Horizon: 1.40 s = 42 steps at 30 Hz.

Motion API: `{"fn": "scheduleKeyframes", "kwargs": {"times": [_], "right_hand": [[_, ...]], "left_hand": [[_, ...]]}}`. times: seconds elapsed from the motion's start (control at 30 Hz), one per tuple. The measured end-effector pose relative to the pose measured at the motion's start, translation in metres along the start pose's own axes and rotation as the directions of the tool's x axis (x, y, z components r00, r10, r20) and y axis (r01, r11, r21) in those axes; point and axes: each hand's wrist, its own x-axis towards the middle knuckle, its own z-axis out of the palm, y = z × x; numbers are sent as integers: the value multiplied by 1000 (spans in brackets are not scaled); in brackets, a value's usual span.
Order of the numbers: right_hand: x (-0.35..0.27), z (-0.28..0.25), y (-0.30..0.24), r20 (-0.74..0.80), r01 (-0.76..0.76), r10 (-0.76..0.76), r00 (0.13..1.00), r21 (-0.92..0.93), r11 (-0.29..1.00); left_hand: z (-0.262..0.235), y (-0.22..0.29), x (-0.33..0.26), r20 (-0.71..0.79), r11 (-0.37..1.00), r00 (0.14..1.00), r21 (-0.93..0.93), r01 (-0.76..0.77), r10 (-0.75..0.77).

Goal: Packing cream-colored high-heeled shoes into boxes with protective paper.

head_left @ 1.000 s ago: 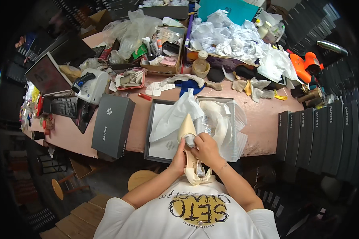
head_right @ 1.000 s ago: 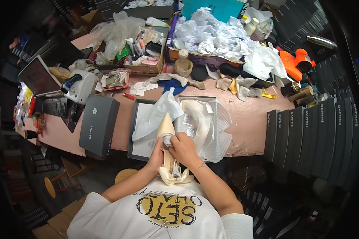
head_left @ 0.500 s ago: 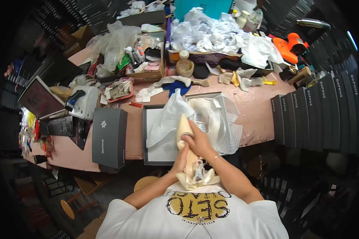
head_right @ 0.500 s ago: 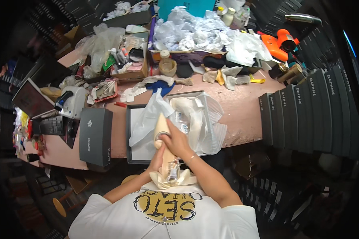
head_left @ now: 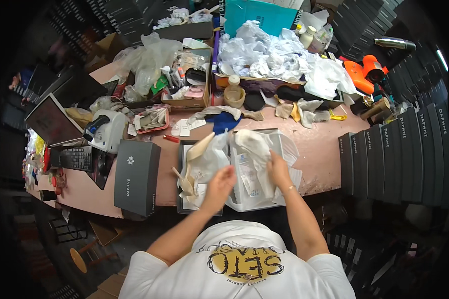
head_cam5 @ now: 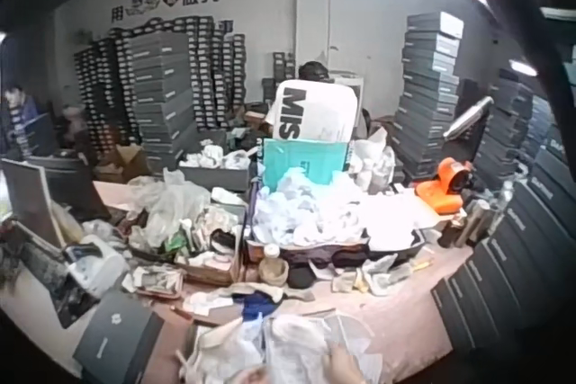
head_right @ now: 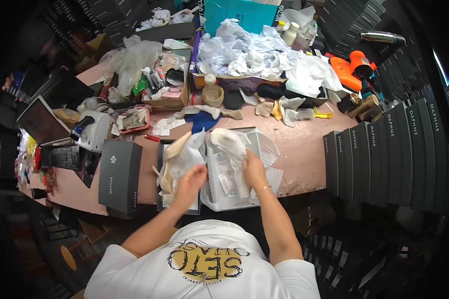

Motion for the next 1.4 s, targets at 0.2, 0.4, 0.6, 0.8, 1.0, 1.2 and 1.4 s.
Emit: {"fn": "scheduleKeyframes", "kwargs": {"times": [0.2, 0.4, 0.6, 0.8, 1.0, 1.2, 1.4], "right_hand": [[-47, -47, -97, -193, -13, 122, 974, 487, 873], [-46, -80, -97, 93, -184, 174, 980, 749, 636], [0, -90, -126, -201, 354, -345, 917, 7, 935], [-43, -106, -123, 258, -236, 119, 959, 489, 840], [-81, -52, -120, 234, -257, 131, 963, 665, 701], [-69, -92, -95, 333, -266, -2, 943, 755, 599], [-24, -134, -87, 206, -153, 16, 978, 666, 730]], "left_hand": [[61, -42, -15, 353, 596, 852, -609, 523, -386], [24, -16, -7, 406, 838, 897, -415, 353, -177], [53, 0, 3, 275, 891, 959, -417, 182, -68], [11, 7, 20, -175, 886, 984, -462, -47, -39], [26, -17, -4, -83, 969, 966, 19, -245, 246], [9, 4, 35, 106, 895, 948, -377, -240, 299], [10, 80, 115, -89, 724, 990, -675, -143, 113]]}}
